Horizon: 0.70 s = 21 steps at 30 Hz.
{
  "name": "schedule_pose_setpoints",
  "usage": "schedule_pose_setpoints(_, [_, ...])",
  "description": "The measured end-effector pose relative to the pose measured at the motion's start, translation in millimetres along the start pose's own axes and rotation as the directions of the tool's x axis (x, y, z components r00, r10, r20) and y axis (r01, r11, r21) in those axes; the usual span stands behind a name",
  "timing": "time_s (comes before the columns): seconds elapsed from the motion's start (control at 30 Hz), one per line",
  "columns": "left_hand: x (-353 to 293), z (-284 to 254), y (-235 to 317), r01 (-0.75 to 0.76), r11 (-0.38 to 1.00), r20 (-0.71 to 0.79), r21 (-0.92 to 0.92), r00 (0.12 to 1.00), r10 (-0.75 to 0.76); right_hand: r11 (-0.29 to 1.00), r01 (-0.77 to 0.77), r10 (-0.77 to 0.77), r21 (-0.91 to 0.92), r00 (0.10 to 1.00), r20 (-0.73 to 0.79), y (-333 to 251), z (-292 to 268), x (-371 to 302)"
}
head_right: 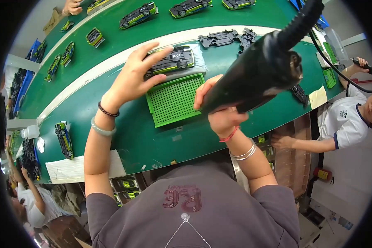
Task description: The person assembles toy cars on a conveyor line by fastening screws into the chassis using an electric screwdriver, turning them over by hand, and placing the completed toy cars into a partitioned box.
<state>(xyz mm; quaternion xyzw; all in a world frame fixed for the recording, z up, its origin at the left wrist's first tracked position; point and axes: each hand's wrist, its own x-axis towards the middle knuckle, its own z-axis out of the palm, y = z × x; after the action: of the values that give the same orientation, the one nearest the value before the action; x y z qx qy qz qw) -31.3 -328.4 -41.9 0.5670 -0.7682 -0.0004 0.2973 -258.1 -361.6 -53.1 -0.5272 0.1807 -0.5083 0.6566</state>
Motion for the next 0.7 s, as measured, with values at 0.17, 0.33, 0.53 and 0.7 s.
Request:
schedule_pose_setpoints(0.17, [-11, -30, -24, 0.184, 0.973, 0.157, -0.136, 0.974, -0.162, 0.970, 0.206, -0.223, 0.128, 0.966, 0.129, -46, 16, 33])
schedule_pose_setpoints(0.33, [-14, -23, -42, 0.197, 0.946, 0.185, -0.259, 0.971, -0.152, 0.928, 0.286, -0.345, 0.238, 0.902, 0.259, -38, 75, 92])
schedule_pose_setpoints(0.53, [-14, -19, -44, 0.146, 0.940, 0.134, -0.308, 0.985, -0.109, 0.980, 0.180, -0.195, 0.078, 0.945, 0.263, 21, 113, 113])
schedule_pose_setpoints(0.7, [-13, -25, -39, 0.173, 0.930, 0.144, -0.325, 0.981, -0.132, 0.981, 0.157, -0.181, 0.110, 0.948, 0.261, 36, 115, 115])
